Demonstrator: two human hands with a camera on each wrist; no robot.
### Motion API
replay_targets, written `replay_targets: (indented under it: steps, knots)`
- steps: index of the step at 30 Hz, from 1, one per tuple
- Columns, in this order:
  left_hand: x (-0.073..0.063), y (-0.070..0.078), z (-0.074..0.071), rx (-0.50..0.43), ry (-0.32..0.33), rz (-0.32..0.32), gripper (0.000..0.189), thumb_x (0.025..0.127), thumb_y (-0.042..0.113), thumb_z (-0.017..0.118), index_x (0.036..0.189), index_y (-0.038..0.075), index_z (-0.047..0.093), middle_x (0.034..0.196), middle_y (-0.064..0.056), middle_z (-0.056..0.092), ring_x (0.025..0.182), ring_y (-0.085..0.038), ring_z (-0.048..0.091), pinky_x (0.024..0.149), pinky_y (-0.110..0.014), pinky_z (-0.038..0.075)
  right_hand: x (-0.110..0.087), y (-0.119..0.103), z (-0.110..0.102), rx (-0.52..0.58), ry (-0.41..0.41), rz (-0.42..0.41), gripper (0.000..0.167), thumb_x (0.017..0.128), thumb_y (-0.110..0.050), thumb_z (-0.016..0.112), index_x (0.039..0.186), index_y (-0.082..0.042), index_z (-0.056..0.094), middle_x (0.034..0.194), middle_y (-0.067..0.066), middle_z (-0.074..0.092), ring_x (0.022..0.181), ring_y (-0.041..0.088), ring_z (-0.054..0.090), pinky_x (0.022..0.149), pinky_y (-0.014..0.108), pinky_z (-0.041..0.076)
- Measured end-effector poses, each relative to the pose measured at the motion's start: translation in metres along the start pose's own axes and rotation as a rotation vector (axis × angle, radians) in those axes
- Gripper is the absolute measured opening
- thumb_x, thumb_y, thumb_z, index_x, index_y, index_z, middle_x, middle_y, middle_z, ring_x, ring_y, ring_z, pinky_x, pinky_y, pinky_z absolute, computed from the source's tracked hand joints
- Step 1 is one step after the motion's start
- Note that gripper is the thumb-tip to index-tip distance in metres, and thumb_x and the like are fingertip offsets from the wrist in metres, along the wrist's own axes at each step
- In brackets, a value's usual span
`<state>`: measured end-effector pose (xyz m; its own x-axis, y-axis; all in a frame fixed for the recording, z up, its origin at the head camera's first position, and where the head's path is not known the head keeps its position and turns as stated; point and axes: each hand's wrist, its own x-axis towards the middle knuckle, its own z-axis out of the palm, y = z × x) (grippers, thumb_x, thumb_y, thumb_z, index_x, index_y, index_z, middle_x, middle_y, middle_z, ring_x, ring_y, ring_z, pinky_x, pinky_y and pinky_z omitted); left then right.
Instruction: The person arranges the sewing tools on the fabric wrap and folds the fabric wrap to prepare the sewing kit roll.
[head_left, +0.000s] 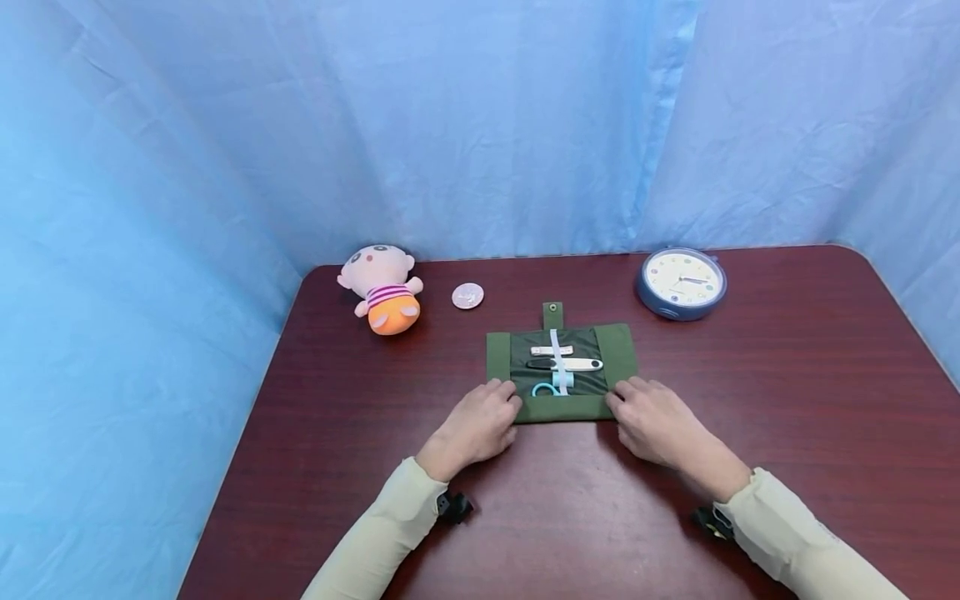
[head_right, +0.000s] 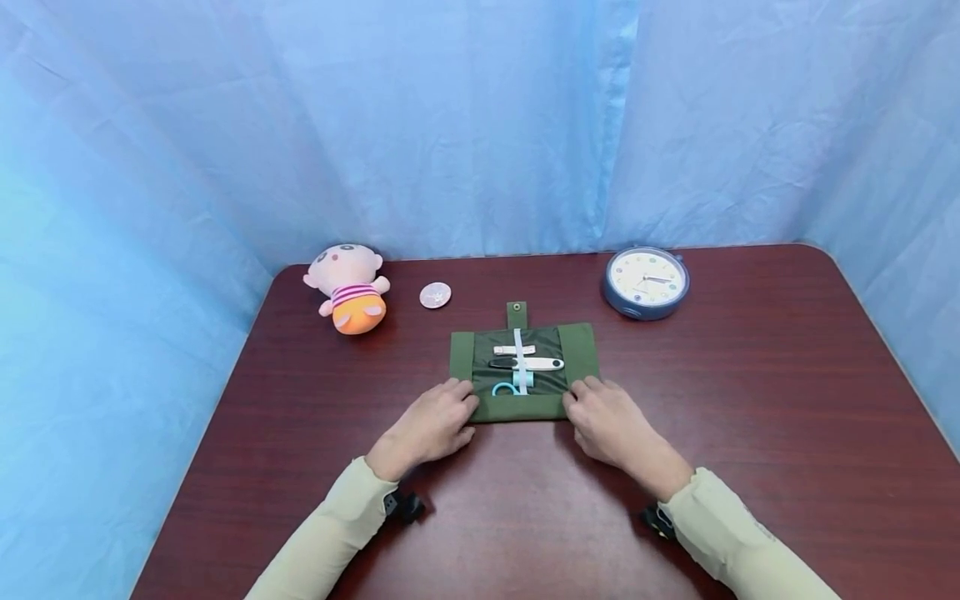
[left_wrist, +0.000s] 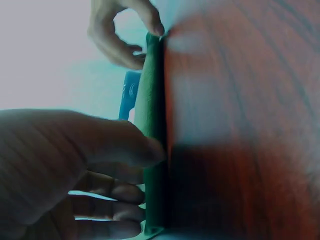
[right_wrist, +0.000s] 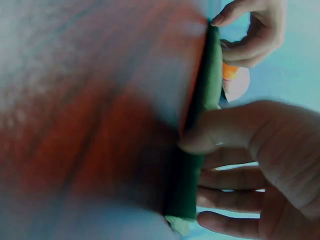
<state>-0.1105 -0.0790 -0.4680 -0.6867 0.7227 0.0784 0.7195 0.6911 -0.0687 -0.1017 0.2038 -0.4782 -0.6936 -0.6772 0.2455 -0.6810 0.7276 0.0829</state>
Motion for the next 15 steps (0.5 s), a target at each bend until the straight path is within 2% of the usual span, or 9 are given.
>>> replay_targets:
  steps: [6, 15]
  knots:
    - [0.0012, 0.0046, 0.0015, 0.055, 0.020, -0.012, 0.006, 0.085, 0.015, 0.071, 0.080, 0.013, 0.071, 0.090, -0.001, 0.064, 0.082, -0.020, 0.061, 0.067, -0.032, 0.053, 0.0043, -0.0035, 0.0062, -0.077, 0.045, -0.025, 0.022, 0.067, -0.012, 0.080, 0.077, -0.002, 0.063, 0.074, 0.010, 0.061, 0.070, 0.028, 0.058, 0.058, 0.040, 0.048]
    - [0.0021, 0.0033, 0.0029, 0.075, 0.059, -0.009, 0.011, 0.086, 0.016, 0.073, 0.075, 0.015, 0.072, 0.086, 0.001, 0.064, 0.078, -0.018, 0.061, 0.063, -0.030, 0.050, 0.0075, -0.0018, 0.0101, -0.115, 0.058, -0.046, 0.023, 0.067, -0.014, 0.081, 0.074, -0.003, 0.062, 0.072, 0.010, 0.060, 0.068, 0.028, 0.057, 0.057, 0.039, 0.046]
